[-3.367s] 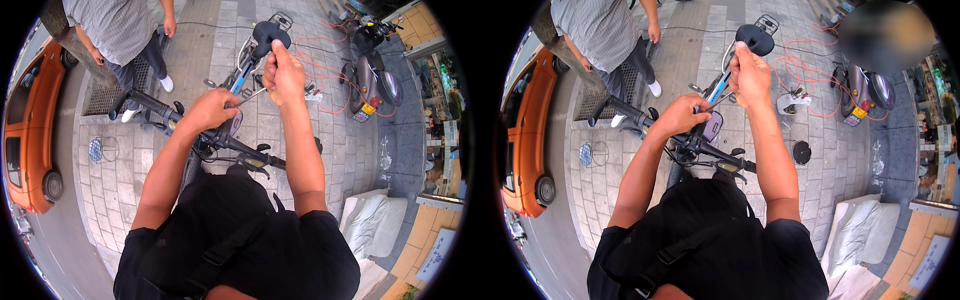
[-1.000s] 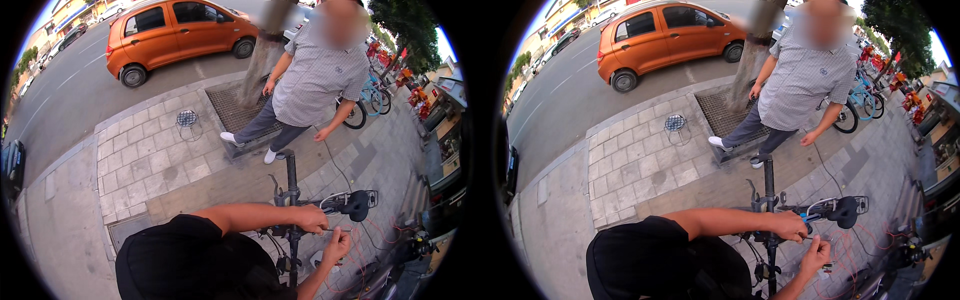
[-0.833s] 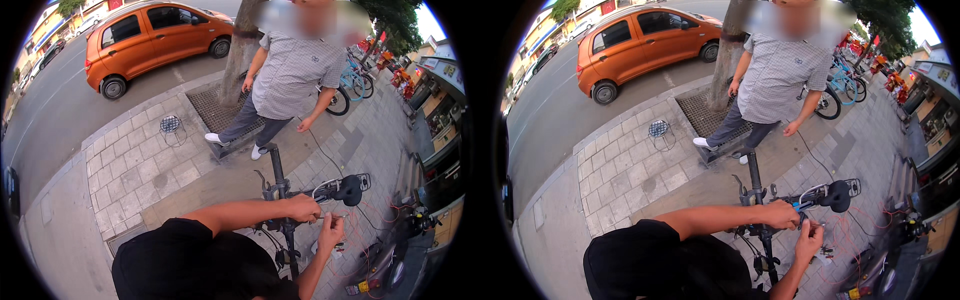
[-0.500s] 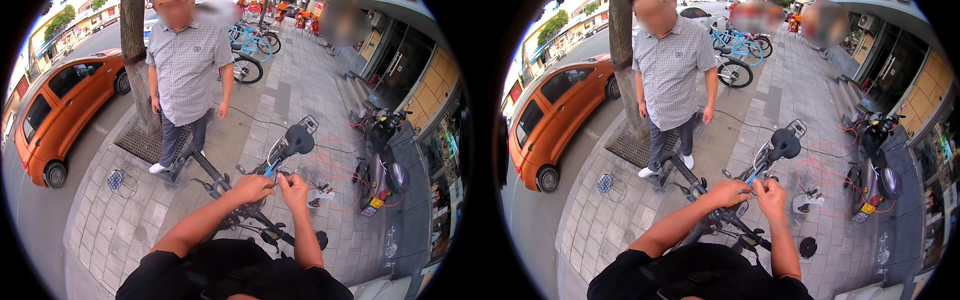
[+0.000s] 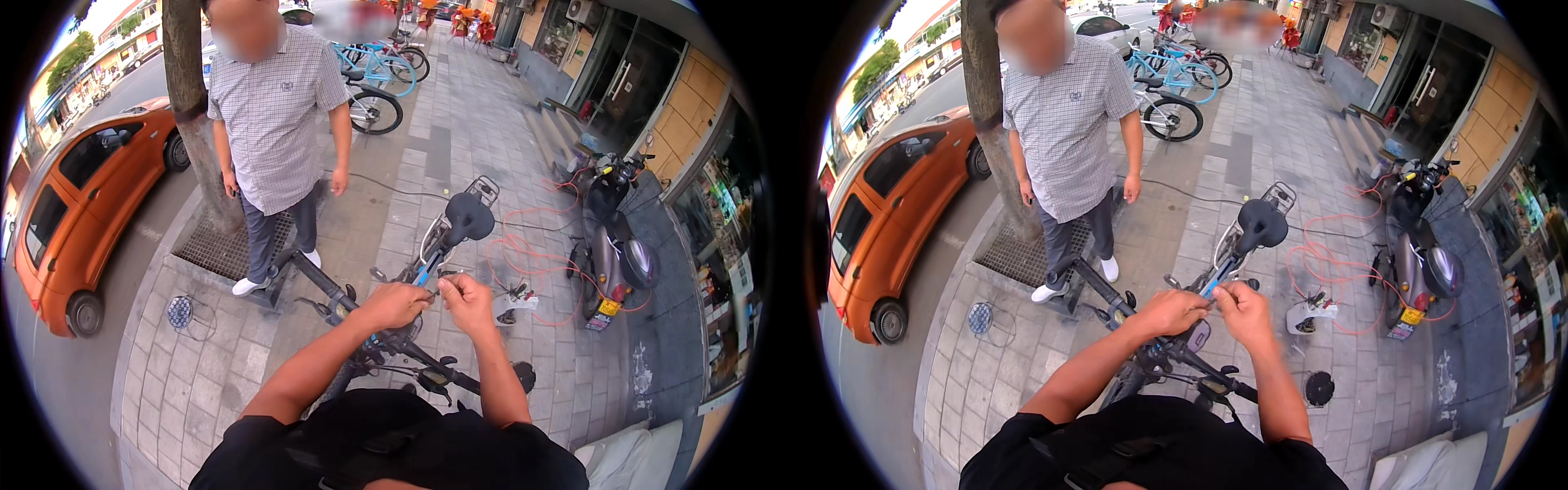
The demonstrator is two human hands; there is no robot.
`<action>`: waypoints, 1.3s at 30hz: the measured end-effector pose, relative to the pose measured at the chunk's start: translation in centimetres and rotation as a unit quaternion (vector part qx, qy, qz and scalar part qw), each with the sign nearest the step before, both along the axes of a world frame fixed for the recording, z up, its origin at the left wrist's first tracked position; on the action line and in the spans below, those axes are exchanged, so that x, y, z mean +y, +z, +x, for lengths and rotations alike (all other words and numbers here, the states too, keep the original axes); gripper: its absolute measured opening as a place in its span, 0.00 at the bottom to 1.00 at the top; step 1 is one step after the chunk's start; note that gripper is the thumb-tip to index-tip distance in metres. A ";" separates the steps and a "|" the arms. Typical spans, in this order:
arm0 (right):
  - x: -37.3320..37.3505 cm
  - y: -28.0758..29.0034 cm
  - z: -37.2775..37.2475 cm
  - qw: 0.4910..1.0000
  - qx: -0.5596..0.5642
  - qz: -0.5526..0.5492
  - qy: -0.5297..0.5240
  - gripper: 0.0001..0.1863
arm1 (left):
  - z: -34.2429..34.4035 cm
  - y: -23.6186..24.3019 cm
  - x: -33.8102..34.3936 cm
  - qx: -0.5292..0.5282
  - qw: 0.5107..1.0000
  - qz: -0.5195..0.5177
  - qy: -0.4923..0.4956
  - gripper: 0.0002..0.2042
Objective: The person adjusts the bicycle handlebar and stem using an Allen key. They loosen and tighten bolts, reposition the handlebar, and test its alignment while standing on a sidewalk next to parked vehicles and other bicycles.
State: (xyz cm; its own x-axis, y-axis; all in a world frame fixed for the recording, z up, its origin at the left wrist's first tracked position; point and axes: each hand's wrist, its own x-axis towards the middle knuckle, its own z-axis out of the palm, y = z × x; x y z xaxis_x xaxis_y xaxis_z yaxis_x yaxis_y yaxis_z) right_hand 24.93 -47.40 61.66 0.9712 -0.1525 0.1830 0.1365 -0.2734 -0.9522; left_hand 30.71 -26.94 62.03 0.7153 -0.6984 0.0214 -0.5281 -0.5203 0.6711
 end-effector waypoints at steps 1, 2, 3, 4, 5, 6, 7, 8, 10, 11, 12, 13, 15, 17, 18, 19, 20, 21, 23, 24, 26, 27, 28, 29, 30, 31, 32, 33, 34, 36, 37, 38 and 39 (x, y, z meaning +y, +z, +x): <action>0.1 -0.4 0.0 1.000 -0.011 -0.011 -0.013 0.10 | 0.0 0.3 -0.1 0.000 1.000 -0.004 0.005 0.13; 0.5 -0.4 0.1 1.000 -0.015 -0.014 -0.024 0.10 | 0.0 0.7 0.0 0.000 1.000 -0.007 0.012 0.13; 0.9 -0.4 0.3 0.999 -0.018 -0.017 -0.036 0.09 | 0.0 0.8 0.0 0.000 1.000 -0.010 0.018 0.13; 1.1 -0.3 0.3 0.998 -0.022 -0.021 -0.049 0.09 | 0.1 0.6 0.0 -0.007 1.000 0.000 0.015 0.13; 1.0 0.2 0.4 0.999 0.001 0.021 -0.038 0.09 | 0.2 0.4 0.1 -0.012 1.000 0.012 0.014 0.14; 0.8 1.1 0.3 0.997 0.023 0.063 -0.027 0.09 | 0.2 0.2 0.3 -0.018 0.999 0.024 0.013 0.14; 0.6 2.0 0.4 0.993 0.046 0.105 -0.016 0.10 | 0.2 0.0 0.5 -0.019 0.999 0.027 0.013 0.14; -0.3 3.0 0.7 0.998 0.008 0.067 -0.003 0.10 | 0.2 0.1 0.2 -0.022 0.999 0.023 0.011 0.14; -1.9 4.6 0.9 0.998 -0.062 -0.008 0.025 0.14 | 0.0 0.0 0.1 -0.024 1.000 0.016 0.009 0.14; -2.5 5.3 1.0 0.993 -0.075 -0.077 0.046 0.15 | -0.1 -0.2 0.1 -0.025 1.000 0.011 0.009 0.14; -3.0 5.9 1.1 0.983 -0.087 -0.146 0.068 0.16 | -0.1 -0.4 0.2 -0.026 1.000 0.007 0.009 0.14; -3.2 6.6 1.1 0.968 -0.098 -0.214 0.089 0.18 | 0.0 -0.5 0.2 -0.024 1.000 0.005 0.006 0.14; -1.6 9.0 0.5 0.961 -0.047 -0.268 0.055 0.16 | 0.1 -0.9 0.2 -0.020 1.000 0.004 0.002 0.14; 0.0 9.5 0.4 0.953 0.004 -0.304 0.013 0.15 | 0.1 -1.2 0.4 -0.029 0.999 0.016 0.006 0.14; 0.5 9.4 0.4 0.949 0.028 -0.315 -0.013 0.15 | 0.1 -1.4 0.5 -0.033 0.999 0.022 0.007 0.14; 0.8 9.3 0.4 0.943 0.052 -0.326 -0.038 0.14 | 0.2 -1.7 0.5 -0.032 0.999 0.026 0.004 0.14; 0.4 9.3 0.6 0.966 0.111 -0.232 0.021 0.14 | 0.2 -2.1 0.5 -0.030 0.999 0.030 0.003 0.13; -0.4 9.2 1.1 0.973 0.169 -0.134 0.079 0.14 | 0.2 -2.3 0.7 -0.028 0.999 0.033 0.002 0.13; -1.7 8.9 1.7 0.962 0.216 0.029 0.166 0.14 | 0.5 -2.2 1.0 -0.017 0.999 0.030 0.001 0.13; -2.2 8.8 1.9 0.954 0.206 0.091 0.196 0.14 | 0.7 -2.1 1.1 -0.012 1.000 0.028 0.002 0.13; -2.7 8.7 1.9 0.952 0.191 0.114 0.210 0.16 | 0.4 -1.9 0.9 -0.001 1.000 0.024 0.000 0.13; -2.9 8.1 1.8 0.969 0.179 0.031 0.170 0.17 | -0.2 -1.8 0.9 0.009 1.000 0.025 -0.007 0.14; -3.2 7.1 1.9 0.977 0.165 -0.053 0.127 0.17 | -0.6 -1.6 1.0 0.017 0.999 0.027 -0.014 0.14; -3.1 6.6 2.0 0.976 0.147 -0.133 0.088 0.18 | -0.8 -1.0 1.2 0.019 0.999 0.026 -0.013 0.15; -2.8 6.7 2.6 0.978 0.182 -0.083 0.053 0.17 | -0.6 -0.5 0.9 0.020 0.999 0.021 -0.016 0.15; -2.2 7.4 3.9 0.976 0.216 -0.031 0.018 0.17 | 0.0 -0.2 0.7 0.021 0.999 0.016 -0.019 0.15; -1.1 6.6 3.0 0.959 0.282 0.028 -0.019 0.16 | -1.3 -1.7 1.2 0.019 1.000 0.012 -0.006 0.16; -1.2 5.5 2.4 0.941 0.303 0.148 0.013 0.15 | -1.7 -3.3 1.0 0.036 0.999 -0.001 -0.001 0.16; -0.7 4.9 2.1 0.935 0.305 0.175 -0.036 0.14 | -1.8 -4.7 0.9 0.029 0.999 -0.022 0.007 0.15; -1.3 4.8 3.4 0.960 0.245 0.129 -0.045 0.14 | 0.4 -5.4 0.7 0.019 0.999 -0.042 0.007 0.13; -2.3 5.0 3.4 0.979 0.185 0.083 0.016 0.13 | 0.2 -4.4 0.6 0.032 0.999 -0.035 0.006 0.13; -2.5 6.5 4.0 0.988 0.146 0.024 0.054 0.13 | 0.7 -3.6 0.8 0.030 0.999 -0.026 0.005 0.12; -3.0 6.3 3.8 0.989 0.122 -0.016 0.081 0.13 | 1.1 -3.1 1.0 0.029 0.999 -0.018 0.004 0.12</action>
State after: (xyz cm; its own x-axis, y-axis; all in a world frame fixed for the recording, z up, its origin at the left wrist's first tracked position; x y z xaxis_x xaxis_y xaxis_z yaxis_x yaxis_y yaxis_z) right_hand 28.75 -50.37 67.98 0.9982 0.0113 -0.0585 -0.0525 -0.2973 -0.9533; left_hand 31.78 -25.97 58.90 0.7211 -0.6928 0.0041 -0.4835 -0.4990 0.7192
